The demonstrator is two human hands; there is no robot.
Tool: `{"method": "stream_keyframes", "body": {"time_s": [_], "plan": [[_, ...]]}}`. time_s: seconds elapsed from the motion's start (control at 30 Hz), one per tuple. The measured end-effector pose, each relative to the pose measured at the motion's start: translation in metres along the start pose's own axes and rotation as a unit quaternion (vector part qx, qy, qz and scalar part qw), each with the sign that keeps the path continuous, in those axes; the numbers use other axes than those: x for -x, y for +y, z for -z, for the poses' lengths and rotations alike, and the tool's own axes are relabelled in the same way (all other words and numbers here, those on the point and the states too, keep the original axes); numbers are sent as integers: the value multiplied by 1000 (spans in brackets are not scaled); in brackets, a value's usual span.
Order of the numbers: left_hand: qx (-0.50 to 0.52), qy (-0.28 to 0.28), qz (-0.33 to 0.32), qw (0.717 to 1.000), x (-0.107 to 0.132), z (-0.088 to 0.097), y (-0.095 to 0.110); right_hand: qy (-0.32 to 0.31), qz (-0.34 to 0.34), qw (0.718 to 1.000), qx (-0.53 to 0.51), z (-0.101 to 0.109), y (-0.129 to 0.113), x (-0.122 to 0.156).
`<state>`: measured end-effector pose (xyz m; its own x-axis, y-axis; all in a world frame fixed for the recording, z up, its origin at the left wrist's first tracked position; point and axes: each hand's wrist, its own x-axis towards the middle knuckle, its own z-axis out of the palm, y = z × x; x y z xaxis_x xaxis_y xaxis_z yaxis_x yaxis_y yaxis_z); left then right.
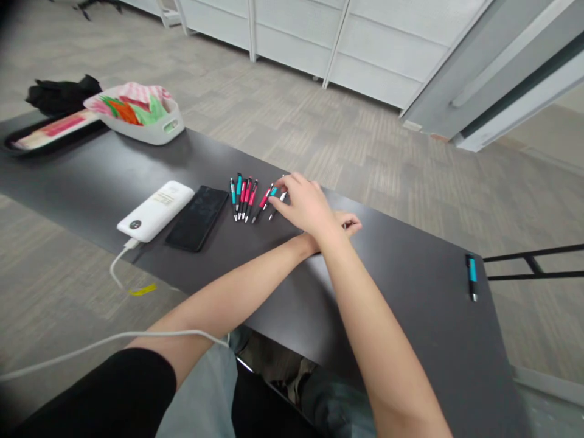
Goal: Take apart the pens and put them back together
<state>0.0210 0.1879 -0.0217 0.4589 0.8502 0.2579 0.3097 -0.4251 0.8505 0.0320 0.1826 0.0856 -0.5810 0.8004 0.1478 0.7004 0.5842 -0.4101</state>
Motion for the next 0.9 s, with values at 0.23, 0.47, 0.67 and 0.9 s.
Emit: {"method": "stream_keyframes", "body": {"time_s": [0.23, 0.47, 0.67, 0.9], "plan": [[38, -23, 33, 998, -2, 8, 14, -24, 4, 999, 42, -68, -31, -77], [75, -22, 74, 994, -2, 19, 24, -21, 9, 998, 51, -87, -22, -94], [90, -22, 74, 993, -3, 20, 25, -10, 0, 999, 35, -88, -15, -94], [84, -15, 67, 994, -2, 18, 27, 16, -26, 999, -19, -81, -20, -91]]}}
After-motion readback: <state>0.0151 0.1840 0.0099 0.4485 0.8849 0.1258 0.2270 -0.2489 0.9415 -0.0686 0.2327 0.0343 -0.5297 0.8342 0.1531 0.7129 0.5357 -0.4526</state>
